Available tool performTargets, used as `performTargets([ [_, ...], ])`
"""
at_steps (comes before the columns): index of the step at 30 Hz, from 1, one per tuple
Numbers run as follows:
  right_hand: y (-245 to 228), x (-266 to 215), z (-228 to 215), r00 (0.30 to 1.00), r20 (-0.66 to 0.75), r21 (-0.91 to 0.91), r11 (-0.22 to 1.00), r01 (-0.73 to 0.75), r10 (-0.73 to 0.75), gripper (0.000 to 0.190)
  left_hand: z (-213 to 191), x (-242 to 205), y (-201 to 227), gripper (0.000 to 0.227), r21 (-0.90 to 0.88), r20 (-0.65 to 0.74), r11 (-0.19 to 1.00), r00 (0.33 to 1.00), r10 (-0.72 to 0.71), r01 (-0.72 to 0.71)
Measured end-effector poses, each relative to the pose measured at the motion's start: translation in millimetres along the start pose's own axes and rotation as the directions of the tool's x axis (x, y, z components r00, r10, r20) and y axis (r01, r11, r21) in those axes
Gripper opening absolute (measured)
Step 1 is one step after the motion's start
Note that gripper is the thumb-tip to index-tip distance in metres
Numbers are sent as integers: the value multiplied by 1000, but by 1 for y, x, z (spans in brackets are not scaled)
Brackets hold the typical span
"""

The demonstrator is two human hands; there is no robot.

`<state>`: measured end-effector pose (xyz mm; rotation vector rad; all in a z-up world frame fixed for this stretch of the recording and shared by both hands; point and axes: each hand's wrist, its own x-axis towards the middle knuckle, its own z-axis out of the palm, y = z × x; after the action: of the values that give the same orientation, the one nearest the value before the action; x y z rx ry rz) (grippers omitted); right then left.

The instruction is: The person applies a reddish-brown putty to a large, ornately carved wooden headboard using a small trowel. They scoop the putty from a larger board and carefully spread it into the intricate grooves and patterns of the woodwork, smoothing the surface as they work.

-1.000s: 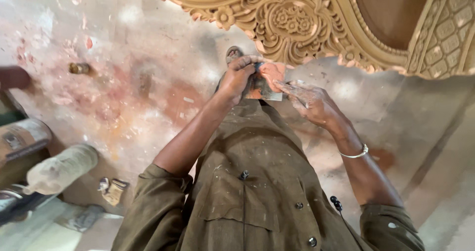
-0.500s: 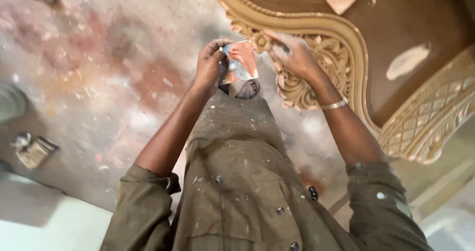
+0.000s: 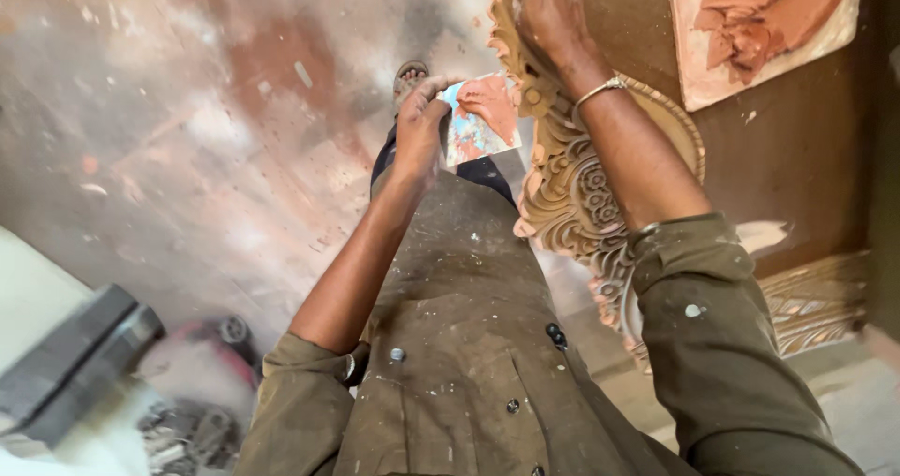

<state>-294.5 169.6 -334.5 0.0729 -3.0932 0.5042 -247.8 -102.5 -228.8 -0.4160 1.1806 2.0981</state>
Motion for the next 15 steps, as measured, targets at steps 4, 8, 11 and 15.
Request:
performTargets([
  [4, -4, -2, -11, 993, 94, -21, 997, 70, -68, 24, -7, -21, -28, 35, -67, -97, 998, 995, 12, -19],
  [8, -30, -22, -65, 929, -75, -156, 925, 347, -362, 28, -17, -44, -39, 35, -49, -181, 999, 983, 8, -18],
  [11, -37, -36, -93, 887, 58, -211, 863, 459, -458, 27, -20, -44, -38, 32, -51, -219, 998, 975, 36, -49],
  [15, -6, -3, -74, 973, 163, 83, 985, 153, -165, 10, -25, -53, -33, 30, -114, -245, 993, 970, 8, -37],
])
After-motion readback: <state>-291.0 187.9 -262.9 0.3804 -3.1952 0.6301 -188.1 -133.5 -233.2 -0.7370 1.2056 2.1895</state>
